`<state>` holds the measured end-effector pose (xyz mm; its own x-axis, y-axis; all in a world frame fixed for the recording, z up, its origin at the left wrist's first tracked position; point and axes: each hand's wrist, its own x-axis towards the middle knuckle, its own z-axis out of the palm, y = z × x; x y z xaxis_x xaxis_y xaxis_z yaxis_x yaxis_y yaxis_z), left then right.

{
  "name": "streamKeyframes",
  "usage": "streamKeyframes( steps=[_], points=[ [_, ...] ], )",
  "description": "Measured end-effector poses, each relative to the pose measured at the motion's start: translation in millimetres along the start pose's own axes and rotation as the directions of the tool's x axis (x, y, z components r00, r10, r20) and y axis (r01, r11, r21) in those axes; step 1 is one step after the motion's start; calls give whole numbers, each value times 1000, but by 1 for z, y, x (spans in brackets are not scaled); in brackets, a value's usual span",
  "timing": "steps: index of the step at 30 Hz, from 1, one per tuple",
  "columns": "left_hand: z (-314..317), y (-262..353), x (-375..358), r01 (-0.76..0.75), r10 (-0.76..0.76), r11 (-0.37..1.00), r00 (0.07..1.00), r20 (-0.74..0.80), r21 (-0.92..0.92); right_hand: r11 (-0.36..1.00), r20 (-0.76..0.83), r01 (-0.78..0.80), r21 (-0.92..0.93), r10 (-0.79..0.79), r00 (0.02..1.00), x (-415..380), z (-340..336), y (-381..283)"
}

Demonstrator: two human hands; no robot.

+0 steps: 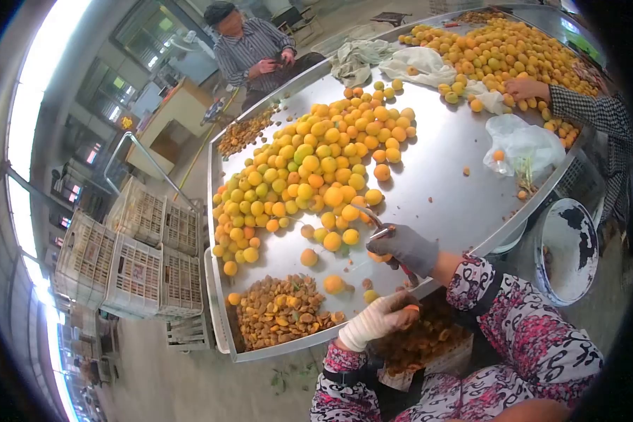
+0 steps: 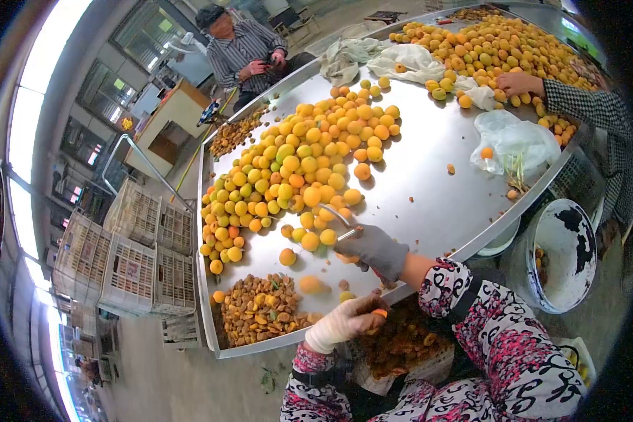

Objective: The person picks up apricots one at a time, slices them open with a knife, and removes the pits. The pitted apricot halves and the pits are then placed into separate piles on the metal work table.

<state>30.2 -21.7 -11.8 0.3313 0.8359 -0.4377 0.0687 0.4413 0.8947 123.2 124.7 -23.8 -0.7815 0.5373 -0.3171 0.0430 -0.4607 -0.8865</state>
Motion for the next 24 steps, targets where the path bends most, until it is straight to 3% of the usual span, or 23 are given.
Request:
streamKeyframes(
  steps=[1, 3, 4, 7, 9, 10, 11, 13, 14, 15, 17, 21, 23, 24],
  points=[
    [1, -1, 0, 2, -2, 1000, 1000, 17, 3, 1000, -17, 1, 5, -1, 1000, 0, 1, 0],
    [8, -8, 2, -26, 21, 963, 1000, 21, 269, 998, -23, 30, -60, -32, 999, -2, 4, -2],
    [11, -14, 3, -144, 181, 825, 983, -14, 547, 989, -38, 31, -144, -37, 999, 3, 2, 4],
    [29, 24, -3, 162, -55, 697, 983, -173, 698, 969, -43, 29, -245, -40, 998, 1, 2, 2],
    [8, -6, -7, -8, 187, 770, 959, -213, 638, 951, -58, 53, -305, -74, 996, 2, 4, 1],
    [4, -12, -7, -60, 244, 880, 908, -339, 472, 956, -56, 109, -272, -129, 990, -1, 5, 0],
    [1, -12, -6, -124, 258, 948, 836, -484, 292, 955, -42, 173, -241, -188, 981, -2, 6, 1],
    [1, 7, 1, -165, 237, 971, 657, -715, 170, 912, -75, 238, -334, -277, 958, 3, 9, 8],
    [-5, 5, 2, -165, 343, 934, 668, -661, 317, 921, -8, 215, -324, -230, 973, 12, 10, 15],
    [-14, -5, 10, -317, 304, 941, 637, -709, 119, 930, -16, 155, -332, -170, 985, 6, 13, 11],
    [-20, -11, 18, -441, 186, 883, 640, -745, -159, 963, -24, 81, -255, -91, 996, -8, 19, 0],
    [-25, -25, 23, -485, 311, 873, 636, -706, -52, 960, 19, 26, -279, -21, 1000, -9, 19, 1],
    [-28, -29, 24, -438, 354, 894, 558, -750, 96, 943, 6, 69, -326, -71, 997, -8, 16, 1],
    [-29, -29, 25, -369, 456, 884, 541, -707, 287, 934, 2, 94, -345, -99, 995, -10, 15, -1]
  ],
)
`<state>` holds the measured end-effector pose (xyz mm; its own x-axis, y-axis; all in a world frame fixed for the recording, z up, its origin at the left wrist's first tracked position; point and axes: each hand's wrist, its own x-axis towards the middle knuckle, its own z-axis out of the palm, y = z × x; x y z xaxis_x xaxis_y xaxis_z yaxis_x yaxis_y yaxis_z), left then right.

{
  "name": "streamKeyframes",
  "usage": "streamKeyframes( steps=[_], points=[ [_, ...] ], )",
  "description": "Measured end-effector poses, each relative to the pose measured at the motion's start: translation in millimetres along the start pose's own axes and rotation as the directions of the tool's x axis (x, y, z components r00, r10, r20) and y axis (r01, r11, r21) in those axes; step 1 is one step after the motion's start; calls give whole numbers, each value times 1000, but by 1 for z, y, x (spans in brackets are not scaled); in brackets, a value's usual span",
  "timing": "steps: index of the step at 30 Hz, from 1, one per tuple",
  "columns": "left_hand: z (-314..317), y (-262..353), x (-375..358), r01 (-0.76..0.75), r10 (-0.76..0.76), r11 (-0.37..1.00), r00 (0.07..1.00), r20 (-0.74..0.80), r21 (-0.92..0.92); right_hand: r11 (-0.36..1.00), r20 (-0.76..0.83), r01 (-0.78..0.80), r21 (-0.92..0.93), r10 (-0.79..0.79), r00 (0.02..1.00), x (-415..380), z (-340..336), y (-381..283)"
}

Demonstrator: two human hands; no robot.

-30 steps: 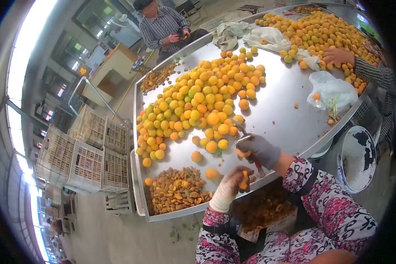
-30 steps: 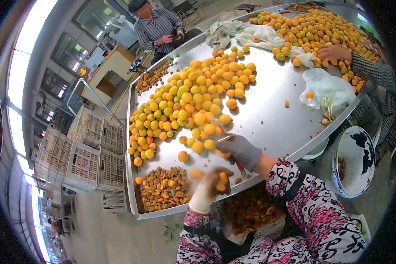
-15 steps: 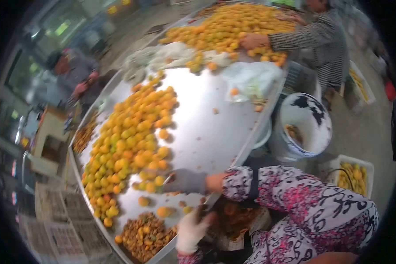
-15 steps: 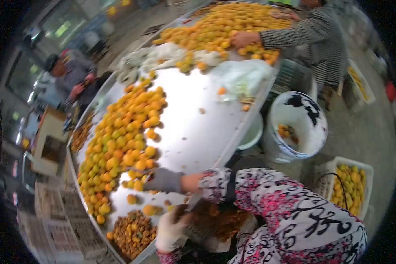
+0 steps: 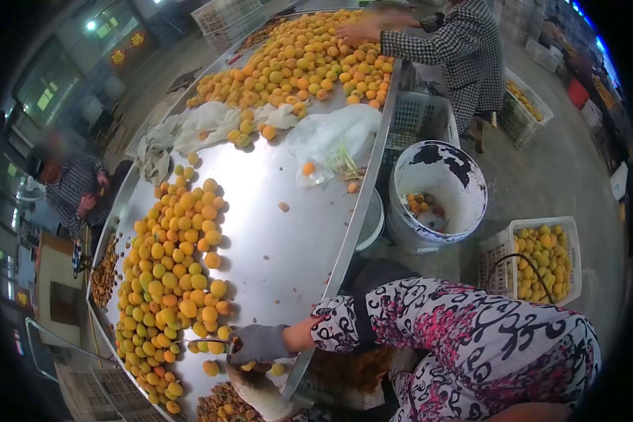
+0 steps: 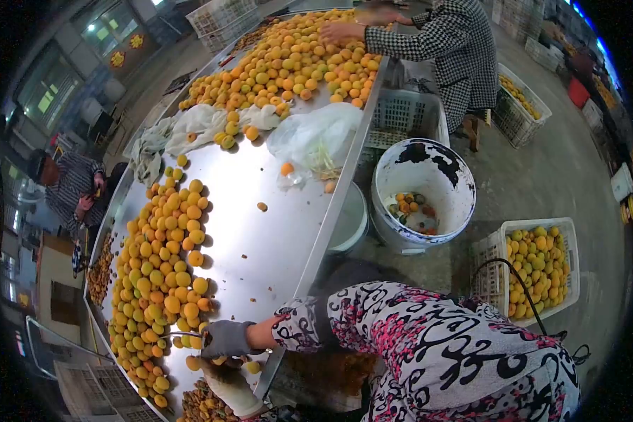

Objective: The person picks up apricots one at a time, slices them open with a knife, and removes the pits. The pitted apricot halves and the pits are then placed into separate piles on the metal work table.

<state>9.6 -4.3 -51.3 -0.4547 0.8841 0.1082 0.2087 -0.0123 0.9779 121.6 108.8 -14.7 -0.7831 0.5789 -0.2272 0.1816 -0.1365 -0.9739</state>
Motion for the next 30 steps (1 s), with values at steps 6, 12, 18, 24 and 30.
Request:
streamKeyframes(
  steps=[6, 12, 18, 24, 30],
  points=[
    [25, 47, -2, 118, -96, 986, 978, -183, 115, 995, -34, 28, -94, -32, 999, -7, -9, -3],
    [39, 49, -1, -110, 252, 894, 925, -284, 434, 973, 94, -131, 193, 114, 989, -2, -7, 2],
    [37, 39, 8, -359, 599, 515, 800, -28, 778, 846, 165, -140, 514, 63, 984, 5, 1, 17],
    [55, 54, 0, -301, 465, 741, 875, -135, 600, 742, 143, -110, 662, 20, 990, 4, 0, 19],
    [70, 69, -5, -232, 338, 877, 920, -197, 420, 825, 40, 90, 558, -134, 990, 21, 8, 39]
  ],
)
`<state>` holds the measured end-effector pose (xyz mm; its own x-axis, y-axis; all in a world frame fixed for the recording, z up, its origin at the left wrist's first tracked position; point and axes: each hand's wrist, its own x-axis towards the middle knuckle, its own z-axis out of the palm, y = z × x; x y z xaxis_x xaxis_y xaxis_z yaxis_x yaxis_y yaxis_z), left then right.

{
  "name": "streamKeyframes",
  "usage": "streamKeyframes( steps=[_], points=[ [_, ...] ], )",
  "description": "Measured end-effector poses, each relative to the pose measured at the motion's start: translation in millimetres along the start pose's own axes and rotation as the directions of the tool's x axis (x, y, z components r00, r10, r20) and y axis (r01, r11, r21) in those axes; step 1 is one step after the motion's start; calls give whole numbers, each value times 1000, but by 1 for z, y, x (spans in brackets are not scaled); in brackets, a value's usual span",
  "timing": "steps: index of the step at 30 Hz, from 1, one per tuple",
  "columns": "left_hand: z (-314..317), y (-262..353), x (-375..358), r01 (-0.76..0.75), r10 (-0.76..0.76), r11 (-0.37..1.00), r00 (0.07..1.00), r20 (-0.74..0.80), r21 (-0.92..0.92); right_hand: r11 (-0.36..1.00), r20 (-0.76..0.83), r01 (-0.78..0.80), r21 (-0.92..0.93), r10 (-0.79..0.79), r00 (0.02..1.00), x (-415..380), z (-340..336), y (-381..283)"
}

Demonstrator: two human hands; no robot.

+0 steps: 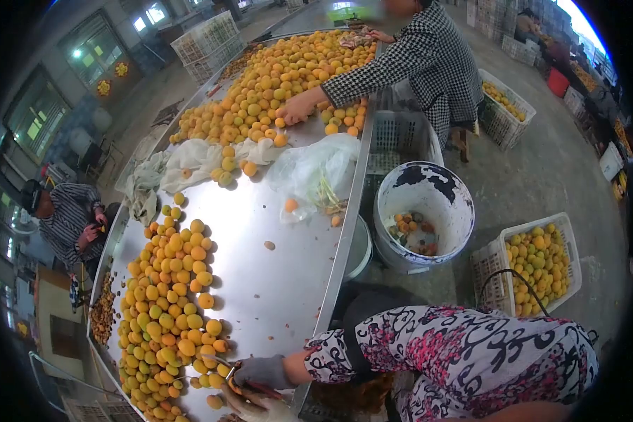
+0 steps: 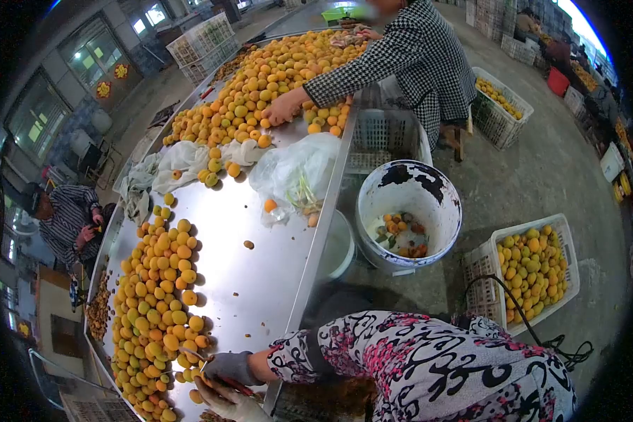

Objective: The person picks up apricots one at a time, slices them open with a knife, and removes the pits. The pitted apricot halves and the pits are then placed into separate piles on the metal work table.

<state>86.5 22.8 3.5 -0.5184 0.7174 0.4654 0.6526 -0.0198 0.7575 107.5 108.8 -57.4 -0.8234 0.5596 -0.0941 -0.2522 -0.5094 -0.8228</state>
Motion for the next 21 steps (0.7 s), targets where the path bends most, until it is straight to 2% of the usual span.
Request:
streamKeyframes(
  steps=[2, 4, 5, 7, 8, 9, 10, 11, 14, 17, 18, 19, 21],
  points=[
    [0, 4, 0, 50, -50, 997, 999, 2, -57, 999, 0, 7, 31, -7, 1000, 1, 0, 2],
    [-2, 6, 1, 95, -96, 989, 995, 1, -112, 986, 10, -65, -156, 68, 998, -9, 1, -16],
    [-3, 7, 2, 116, -118, 983, 993, -6, -143, 985, 19, -64, -161, 68, 998, -14, 4, -28],
    [-9, -6, 4, 131, -138, 976, 990, -32, -173, 949, -125, -313, -28, 307, 943, -21, 12, -46],
    [-12, -28, 4, 211, -210, 962, 977, 25, -174, 971, -126, -219, -98, 207, 970, -15, 11, -40],
    [-11, -37, 6, 291, -280, 941, 956, 88, -173, 970, -122, -218, -107, 205, 971, -10, 10, -34],
    [-10, -43, 5, 374, -363, 908, 927, 93, -186, 965, -135, -179, -193, 154, 979, -5, 9, -25],
    [-10, -43, 4, 378, -366, 907, 926, 96, -187, 950, -145, -143, -278, 106, 984, -3, 8, -22],
    [-23, -41, 1, 276, -242, 950, 947, 213, -146, 912, -188, -172, -371, 108, 976, 3, 5, -10],
    [-32, -38, 2, 157, -105, 978, 939, 329, -135, 942, -177, -165, -292, 116, 977, -8, 13, -20],
    [-32, -34, 0, 455, -416, 882, 876, 246, -128, 942, -179, -168, -290, 119, 977, -10, 15, -27],
    [-35, -30, 2, 458, -419, 880, 873, 248, -123, 931, -187, -195, -308, 142, 972, -12, 17, -33],
    [-39, -19, 11, 598, -594, 725, 794, 131, -341, 918, -198, -225, -327, 166, 966, -14, 14, -41]
  ],
)
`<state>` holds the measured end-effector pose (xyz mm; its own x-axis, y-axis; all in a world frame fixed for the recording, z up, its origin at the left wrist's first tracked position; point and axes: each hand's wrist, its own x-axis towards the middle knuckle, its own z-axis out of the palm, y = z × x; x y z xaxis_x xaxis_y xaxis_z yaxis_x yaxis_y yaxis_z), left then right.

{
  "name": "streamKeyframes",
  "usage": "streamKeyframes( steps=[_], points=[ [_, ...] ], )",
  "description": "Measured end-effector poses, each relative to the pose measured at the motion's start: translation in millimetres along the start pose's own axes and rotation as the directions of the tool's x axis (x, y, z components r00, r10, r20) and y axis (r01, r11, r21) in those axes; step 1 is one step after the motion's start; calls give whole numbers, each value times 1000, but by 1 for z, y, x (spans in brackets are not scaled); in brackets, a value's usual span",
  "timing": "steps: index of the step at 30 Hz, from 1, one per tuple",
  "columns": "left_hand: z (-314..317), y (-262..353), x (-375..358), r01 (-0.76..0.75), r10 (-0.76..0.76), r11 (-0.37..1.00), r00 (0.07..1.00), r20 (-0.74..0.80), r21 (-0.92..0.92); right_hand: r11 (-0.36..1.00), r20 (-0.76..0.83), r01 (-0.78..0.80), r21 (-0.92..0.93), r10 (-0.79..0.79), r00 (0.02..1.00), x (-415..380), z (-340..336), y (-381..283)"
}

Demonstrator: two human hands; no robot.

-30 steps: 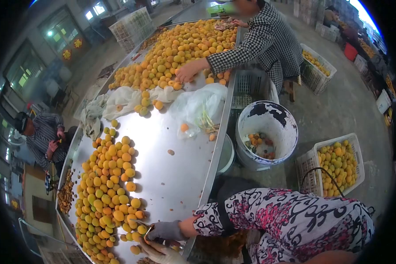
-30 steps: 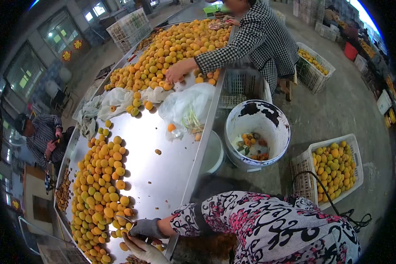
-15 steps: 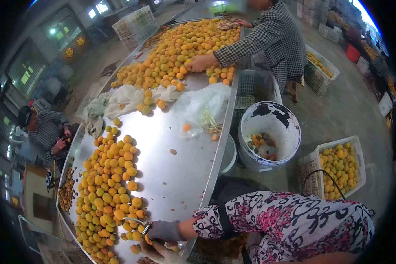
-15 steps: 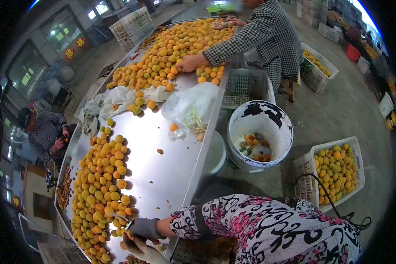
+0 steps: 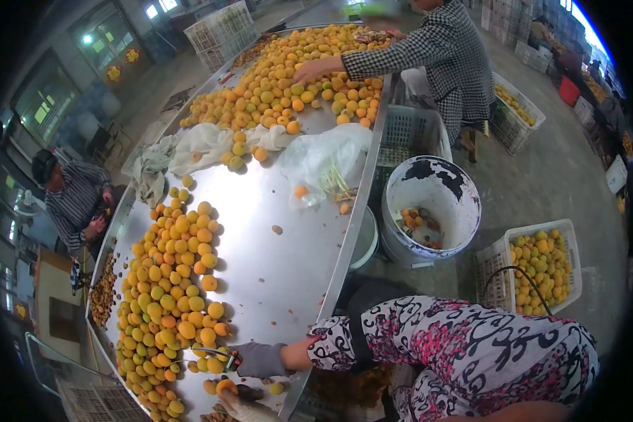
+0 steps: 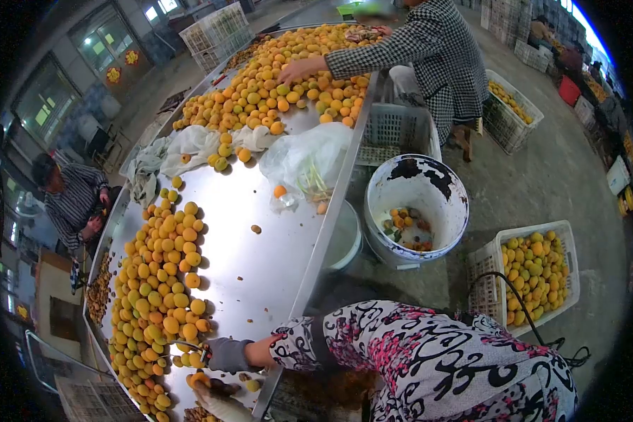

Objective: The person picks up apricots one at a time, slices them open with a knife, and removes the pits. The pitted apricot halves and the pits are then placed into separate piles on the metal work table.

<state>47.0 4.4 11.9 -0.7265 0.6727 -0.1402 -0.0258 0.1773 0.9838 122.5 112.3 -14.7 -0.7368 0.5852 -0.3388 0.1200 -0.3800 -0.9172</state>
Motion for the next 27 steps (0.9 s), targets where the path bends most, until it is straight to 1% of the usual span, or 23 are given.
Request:
streamKeyframes(
  steps=[1, 2, 3, 4, 5, 6, 7, 8, 9, 10, 11, 12, 13, 14, 15, 16, 18, 20, 22, 23, 25, 26, 27],
  points=[
    [-7, -7, 4, -100, 101, 994, 995, 19, -54, 992, 19, 13, -129, -11, 1000, 0, -3, -1],
    [-15, -12, 9, -95, 96, 994, 995, 20, -51, 967, 43, 29, -253, -19, 999, 2, -4, 1],
    [-25, -15, 16, -35, 47, 988, 996, 82, -148, 867, 52, 183, -464, -180, 982, 12, -1, 13],
    [-38, -20, 25, 31, 2, 971, 991, 137, -239, 830, 73, 212, -515, -205, 976, 18, 0, 24],
    [-43, -31, 40, 102, -94, 966, 994, 46, -237, 793, 113, 246, -558, -221, 969, 24, 4, 35],
    [-55, -46, 43, 24, 21, 947, 991, 135, -320, 721, 166, 260, -643, -200, 966, 36, 6, 48],
    [-47, -39, 37, -63, 74, 979, 996, 46, -195, 757, 247, 302, -579, -190, 950, 25, -1, 35],
    [-56, -52, 41, -94, 97, 991, 995, 25, -96, 761, 194, 365, -537, -309, 931, 37, 0, 61],
    [-47, -41, 39, 52, 28, 850, 989, 144, -525, 411, 314, 699, -585, -680, 663, 49, -2, 66],
    [-72, -66, 51, -81, 76, 996, 990, 118, 31, 469, 362, 737, -487, -659, 659, 48, -8, 77],
    [-47, -49, 45, -179, 186, 978, 981, 57, -104, 881, 202, 130, -455, -40, 979, 20, -15, 30],
    [-60, -70, 58, -212, 212, 977, 977, 18, 19, 931, 102, -95, -352, 139, 985, 21, -13, 16],
    [-60, -64, 59, -98, 104, 968, 994, 17, -230, 969, 132, 6, -248, 27, 991, 27, -17, 25],
    [-62, -60, 63, -7, 46, 919, 995, 90, -395, 960, 81, -17, -278, 41, 996, 26, -17, 14],
    [-63, -59, 64, 10, 21, 914, 997, 72, -406, 980, 77, -15, -199, 30, 997, 29, -18, 14],
    [-63, -57, 65, 28, -3, 909, 998, 60, -416, 980, 90, -20, -200, 38, 995, 31, -16, 12],
    [-57, -48, 53, 29, -13, 901, 999, 40, -433, 970, 3, -54, -238, 57, 998, 24, -21, 4],
    [-57, -46, 53, 19, 7, 911, 998, 61, -412, 971, 11, -59, -231, 64, 998, 30, -19, 11],
    [-60, -49, 53, 6, 25, 924, 997, 74, -381, 976, 76, -16, -218, 33, 997, 37, -21, 20],
    [-59, -48, 50, 15, 17, 925, 997, 80, -381, 975, 77, -13, -220, 31, 997, 37, -21, 19],
    [-61, -50, 49, 15, 17, 925, 997, 81, -380, 991, -27, 39, -129, -43, 999, 34, -22, 15],
    [-59, -46, 48, -142, 158, 984, 975, 158, -108, 991, -22, 43, -129, -47, 999, 32, -23, 11],
    [-57, -41, 47, -312, 264, 937, 926, 268, 157, 996, -35, -5, -90, 2, 999, 30, -26, 5]
  ],
)
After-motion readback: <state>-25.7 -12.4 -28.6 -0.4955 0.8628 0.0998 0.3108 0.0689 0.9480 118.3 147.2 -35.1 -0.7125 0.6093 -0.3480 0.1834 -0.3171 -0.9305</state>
